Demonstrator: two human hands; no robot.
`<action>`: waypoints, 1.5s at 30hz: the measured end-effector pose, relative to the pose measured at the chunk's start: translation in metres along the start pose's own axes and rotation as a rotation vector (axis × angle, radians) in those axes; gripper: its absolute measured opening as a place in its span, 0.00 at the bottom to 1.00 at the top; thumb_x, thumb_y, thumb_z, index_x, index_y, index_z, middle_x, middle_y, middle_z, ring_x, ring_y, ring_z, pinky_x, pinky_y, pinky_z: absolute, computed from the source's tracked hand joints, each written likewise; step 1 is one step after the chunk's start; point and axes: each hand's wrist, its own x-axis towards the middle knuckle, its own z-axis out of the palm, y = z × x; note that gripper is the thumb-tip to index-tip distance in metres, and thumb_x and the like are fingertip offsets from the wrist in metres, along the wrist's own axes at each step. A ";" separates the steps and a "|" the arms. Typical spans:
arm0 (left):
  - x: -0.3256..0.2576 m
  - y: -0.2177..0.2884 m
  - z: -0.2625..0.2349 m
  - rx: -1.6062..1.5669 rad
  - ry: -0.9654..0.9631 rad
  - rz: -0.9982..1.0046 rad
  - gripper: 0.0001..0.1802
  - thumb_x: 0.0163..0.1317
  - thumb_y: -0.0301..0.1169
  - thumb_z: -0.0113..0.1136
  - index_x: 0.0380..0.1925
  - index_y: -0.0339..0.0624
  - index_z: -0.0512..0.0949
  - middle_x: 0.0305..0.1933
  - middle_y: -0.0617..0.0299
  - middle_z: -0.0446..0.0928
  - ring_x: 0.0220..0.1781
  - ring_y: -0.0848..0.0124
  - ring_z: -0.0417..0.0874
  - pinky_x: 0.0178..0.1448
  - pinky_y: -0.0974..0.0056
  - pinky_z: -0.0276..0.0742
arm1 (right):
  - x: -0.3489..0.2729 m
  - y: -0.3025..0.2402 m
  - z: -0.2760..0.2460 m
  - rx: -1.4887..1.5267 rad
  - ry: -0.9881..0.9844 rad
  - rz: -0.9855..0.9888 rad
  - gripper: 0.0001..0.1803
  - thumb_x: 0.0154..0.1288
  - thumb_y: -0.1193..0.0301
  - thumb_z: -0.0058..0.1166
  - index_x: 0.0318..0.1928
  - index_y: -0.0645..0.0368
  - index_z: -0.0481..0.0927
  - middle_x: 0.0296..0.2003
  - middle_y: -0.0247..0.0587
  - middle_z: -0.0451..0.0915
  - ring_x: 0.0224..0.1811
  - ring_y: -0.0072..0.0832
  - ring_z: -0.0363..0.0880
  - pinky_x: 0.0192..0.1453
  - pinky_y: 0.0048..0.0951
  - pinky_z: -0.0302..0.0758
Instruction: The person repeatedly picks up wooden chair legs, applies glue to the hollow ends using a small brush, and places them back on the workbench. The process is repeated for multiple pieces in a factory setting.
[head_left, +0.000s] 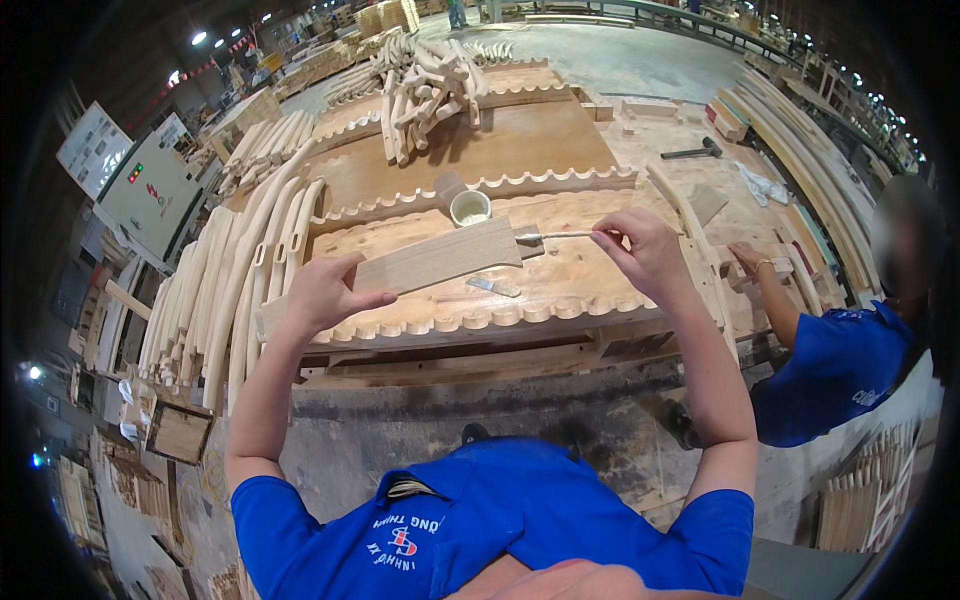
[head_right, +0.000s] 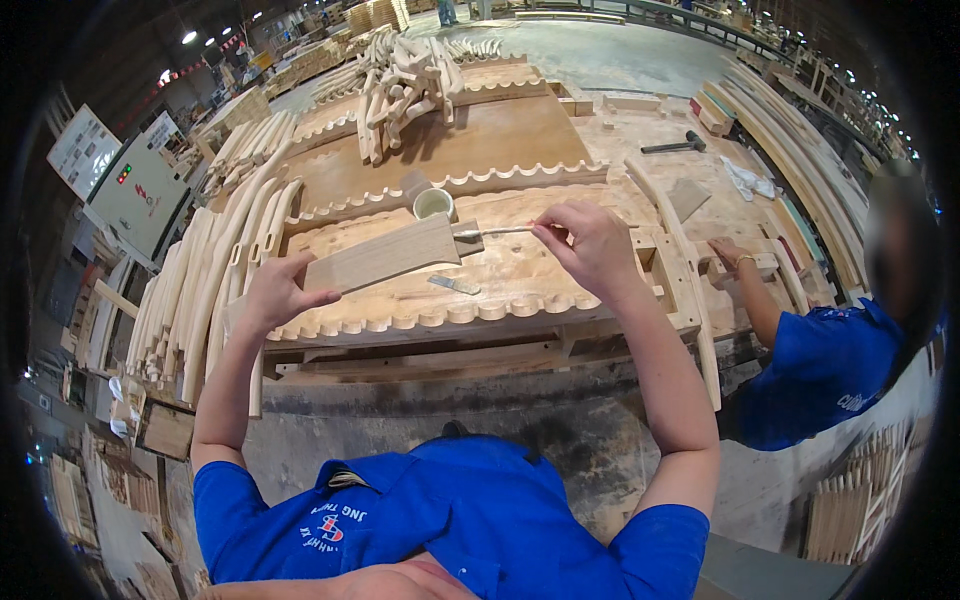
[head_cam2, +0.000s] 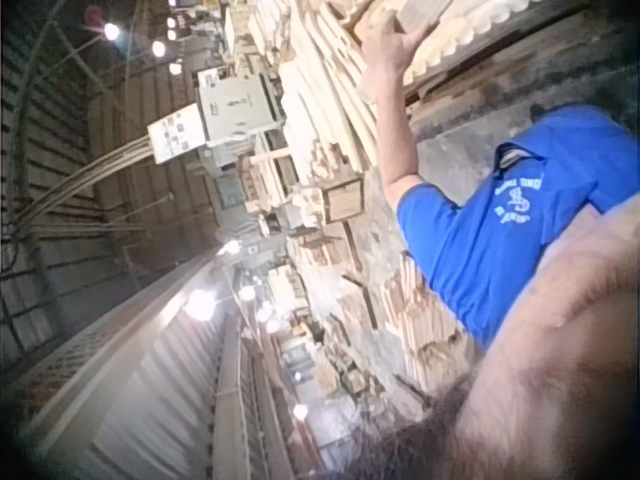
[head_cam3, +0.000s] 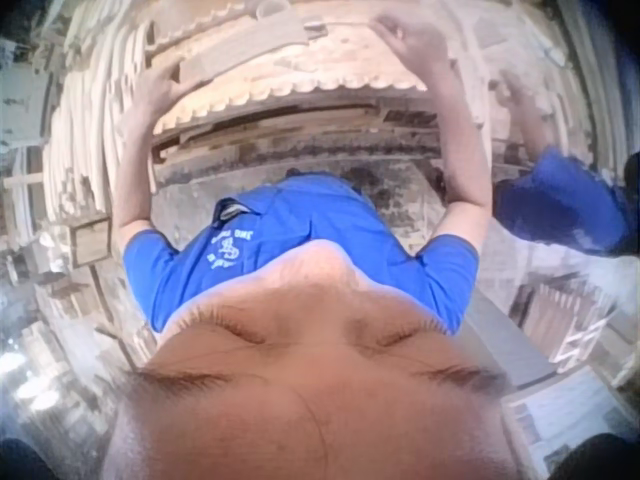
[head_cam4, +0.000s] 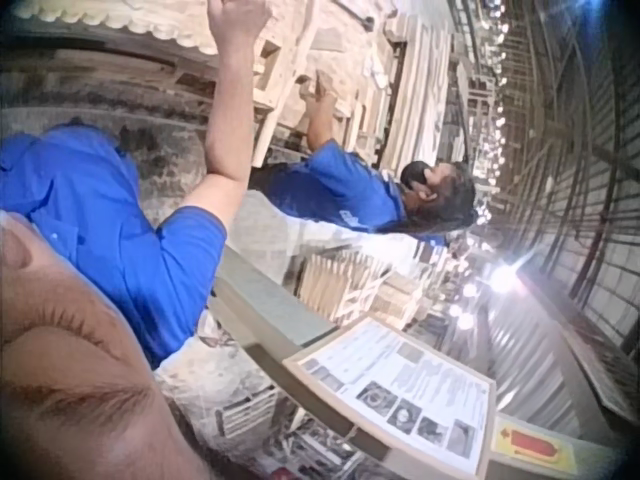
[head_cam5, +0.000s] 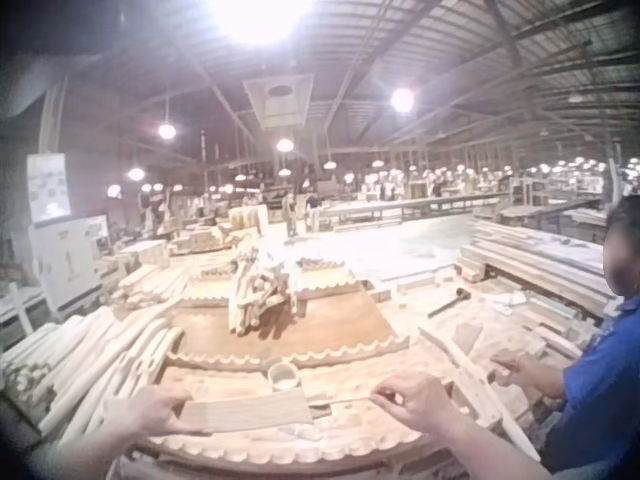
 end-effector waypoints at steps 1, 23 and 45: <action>-0.001 -0.001 0.000 -0.010 -0.014 -0.008 0.35 0.38 0.62 0.67 0.13 0.38 0.69 0.11 0.58 0.66 0.16 0.65 0.70 0.24 0.62 0.65 | 0.000 0.001 0.002 -0.025 0.041 -0.045 0.07 0.56 0.65 0.59 0.27 0.54 0.79 0.22 0.33 0.76 0.26 0.29 0.73 0.32 0.31 0.68; -0.001 -0.012 0.016 -0.130 -0.204 -0.103 0.36 0.38 0.62 0.67 0.27 0.36 0.78 0.19 0.53 0.73 0.24 0.62 0.77 0.29 0.61 0.69 | -0.028 0.010 0.008 -0.172 0.067 -0.289 0.05 0.50 0.71 0.61 0.27 0.53 0.77 0.24 0.32 0.73 0.33 0.29 0.71 0.39 0.31 0.64; -0.012 -0.002 0.000 0.622 0.769 0.467 0.17 0.47 0.34 0.63 0.40 0.65 0.79 0.43 0.72 0.75 0.45 0.69 0.71 0.51 0.60 0.60 | -0.044 -0.033 -0.008 0.142 -0.058 0.239 0.08 0.59 0.72 0.52 0.37 0.59 0.79 0.32 0.42 0.80 0.32 0.37 0.79 0.37 0.33 0.74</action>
